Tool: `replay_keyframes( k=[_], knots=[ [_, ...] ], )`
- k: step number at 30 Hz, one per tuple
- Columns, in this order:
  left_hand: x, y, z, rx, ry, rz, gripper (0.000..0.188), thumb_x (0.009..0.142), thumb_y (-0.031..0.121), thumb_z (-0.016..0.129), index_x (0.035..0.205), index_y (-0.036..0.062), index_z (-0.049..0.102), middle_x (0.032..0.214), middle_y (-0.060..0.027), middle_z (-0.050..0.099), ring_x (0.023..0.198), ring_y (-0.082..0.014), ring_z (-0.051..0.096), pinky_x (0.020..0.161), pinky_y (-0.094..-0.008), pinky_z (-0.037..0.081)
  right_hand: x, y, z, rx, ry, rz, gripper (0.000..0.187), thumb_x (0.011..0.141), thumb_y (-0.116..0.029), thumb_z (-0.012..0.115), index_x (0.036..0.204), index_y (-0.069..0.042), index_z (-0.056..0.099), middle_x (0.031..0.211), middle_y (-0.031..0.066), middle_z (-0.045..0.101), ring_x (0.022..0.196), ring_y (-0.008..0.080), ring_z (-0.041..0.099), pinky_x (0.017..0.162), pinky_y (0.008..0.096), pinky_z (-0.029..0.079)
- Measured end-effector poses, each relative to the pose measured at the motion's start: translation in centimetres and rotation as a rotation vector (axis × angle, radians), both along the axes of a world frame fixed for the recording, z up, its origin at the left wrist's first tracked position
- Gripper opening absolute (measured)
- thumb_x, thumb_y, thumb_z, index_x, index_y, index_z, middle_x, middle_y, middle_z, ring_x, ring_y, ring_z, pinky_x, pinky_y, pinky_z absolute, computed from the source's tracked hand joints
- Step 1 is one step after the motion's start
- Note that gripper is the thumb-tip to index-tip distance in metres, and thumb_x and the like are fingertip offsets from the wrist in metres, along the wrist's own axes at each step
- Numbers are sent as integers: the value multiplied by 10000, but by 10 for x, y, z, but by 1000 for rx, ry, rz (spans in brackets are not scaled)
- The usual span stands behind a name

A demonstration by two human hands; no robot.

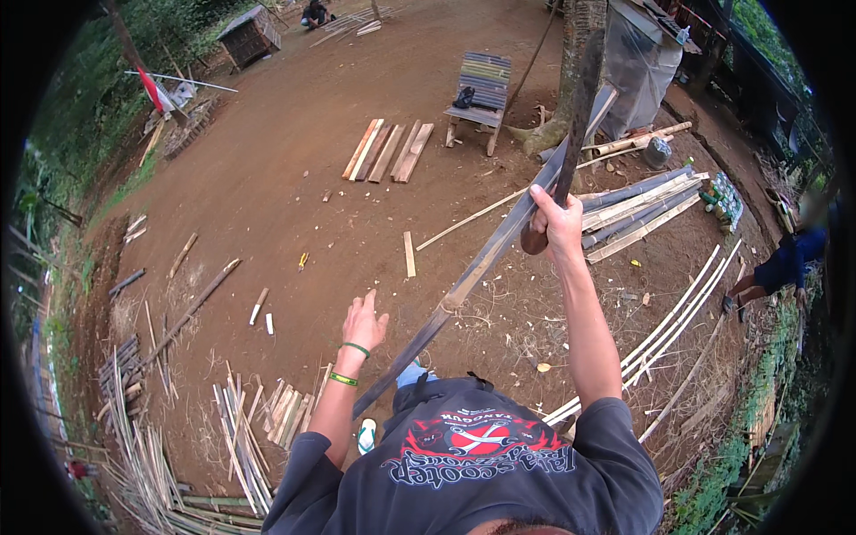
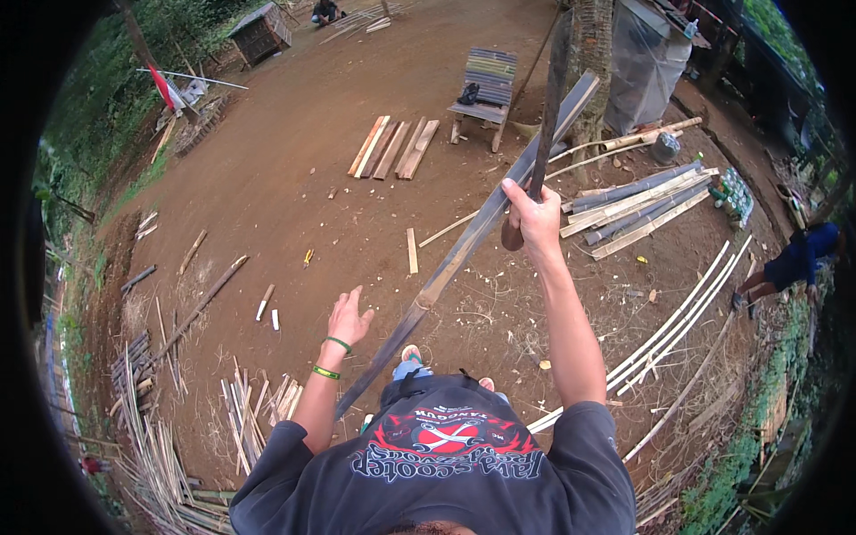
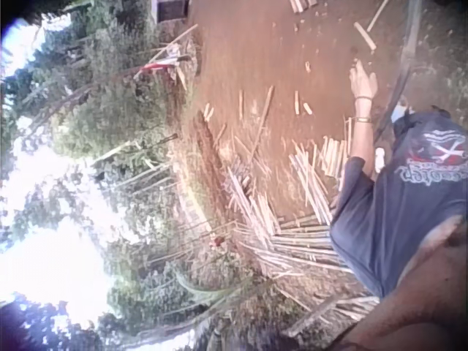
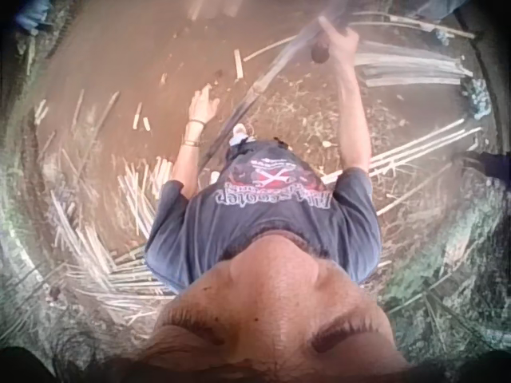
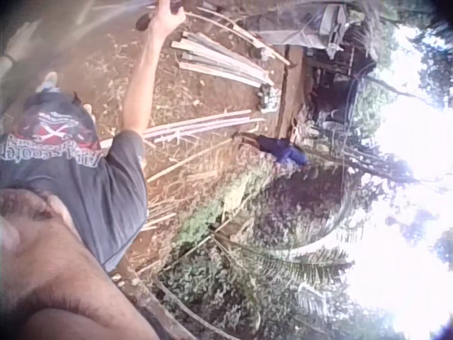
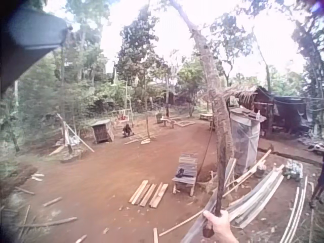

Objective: The person uses a machete to shave and smooth a long, thin piece of wood held in their left hand. They repeatedly strike the wood to remove thin strips, rotating the piece to work on different sides. The person occasionally pauses to inspect the wood's surface before continuing the shaping process.

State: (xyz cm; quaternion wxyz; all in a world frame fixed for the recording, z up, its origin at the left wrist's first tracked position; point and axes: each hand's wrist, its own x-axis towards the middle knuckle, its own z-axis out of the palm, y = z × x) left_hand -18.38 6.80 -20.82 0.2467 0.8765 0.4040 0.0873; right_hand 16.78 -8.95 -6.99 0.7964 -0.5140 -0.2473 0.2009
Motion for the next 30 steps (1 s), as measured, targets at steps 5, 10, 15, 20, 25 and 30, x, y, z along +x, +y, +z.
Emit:
replay_keyframes(
  k=[5,10,15,20,25,30],
  knots=[
    [-33,-47,60,-69,-247,208,378,974,301,561,1197,3,625,1067,-193,649,992,-325,643,896,-410,493,-7,-14,8,32,-32,-42,216,880,-153,748,749,-76,594,556,-42,510,425,40,419,409,230,303],
    [-111,-116,26,288,-357,642,328,996,234,535,1154,-39,626,1096,-195,653,1024,-333,622,907,-407,467,-8,-28,7,2,-31,-59,209,881,-157,749,771,-67,596,561,-37,510,429,45,424,411,231,311],
    [-118,-168,19,193,-494,573,389,979,289,556,1194,-33,587,1082,-189,621,1030,-329,598,936,-426,450,-15,-29,10,58,-21,-63,205,875,-163,753,804,-60,591,568,-34,498,432,53,417,415,235,313],
    [-100,-164,42,399,-474,552,439,998,339,477,1205,-39,559,1166,-215,565,1117,-362,535,981,-458,398,-28,-27,26,108,0,-62,204,872,-159,752,809,-59,586,572,-40,490,438,51,410,418,237,310],
    [-194,-165,-26,578,-297,752,354,999,288,448,1010,-7,645,991,-193,599,1008,-375,544,908,-491,404,-27,-42,30,82,-39,-56,179,879,-152,743,813,-57,607,579,-34,503,451,51,416,436,232,315],
    [-197,-164,-79,134,-279,638,420,1009,321,455,811,-19,603,691,-207,539,661,-368,505,662,-456,409,-10,-44,14,65,-18,-55,198,881,-156,741,782,-73,590,573,-34,497,449,58,419,435,239,324]
  ],
)
